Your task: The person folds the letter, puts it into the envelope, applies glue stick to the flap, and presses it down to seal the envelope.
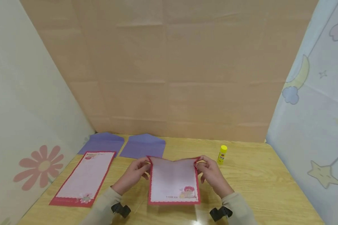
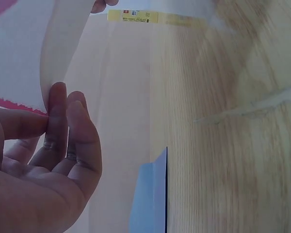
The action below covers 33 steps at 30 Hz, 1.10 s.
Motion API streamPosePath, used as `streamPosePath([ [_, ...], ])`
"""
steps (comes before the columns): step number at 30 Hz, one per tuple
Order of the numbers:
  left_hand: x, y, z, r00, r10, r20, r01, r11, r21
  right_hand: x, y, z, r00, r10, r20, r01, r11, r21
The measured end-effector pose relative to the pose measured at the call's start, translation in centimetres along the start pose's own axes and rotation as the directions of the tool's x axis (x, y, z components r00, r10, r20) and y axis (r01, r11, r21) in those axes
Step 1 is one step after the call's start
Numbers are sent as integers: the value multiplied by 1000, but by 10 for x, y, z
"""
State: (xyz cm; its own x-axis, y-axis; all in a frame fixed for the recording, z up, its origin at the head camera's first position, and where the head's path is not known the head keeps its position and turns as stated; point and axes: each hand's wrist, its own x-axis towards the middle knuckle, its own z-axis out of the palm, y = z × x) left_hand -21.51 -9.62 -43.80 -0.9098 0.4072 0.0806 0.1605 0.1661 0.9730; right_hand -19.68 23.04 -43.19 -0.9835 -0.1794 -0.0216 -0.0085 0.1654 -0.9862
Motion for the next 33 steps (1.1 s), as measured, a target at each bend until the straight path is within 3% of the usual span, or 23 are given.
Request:
streamPosePath([
  [5,-1,-1,0,1000,5,0,-5,1000,-11,-2,-3,0,999,-24,22,24,1000,4],
  [14,-1,4,5,1000,-17,-15,16,1000,-18,-1,-5,4,999,-22,-35,19,998,-63],
  [21,-1,8,10,1000,-6,-26,6,1000,13,-2,-8,8,999,-37,-37,35,998,-50],
  [33,1,15,24,999,38,2,-38,997,65,-3,-21,30,982,-137,130,146,988,-58],
])
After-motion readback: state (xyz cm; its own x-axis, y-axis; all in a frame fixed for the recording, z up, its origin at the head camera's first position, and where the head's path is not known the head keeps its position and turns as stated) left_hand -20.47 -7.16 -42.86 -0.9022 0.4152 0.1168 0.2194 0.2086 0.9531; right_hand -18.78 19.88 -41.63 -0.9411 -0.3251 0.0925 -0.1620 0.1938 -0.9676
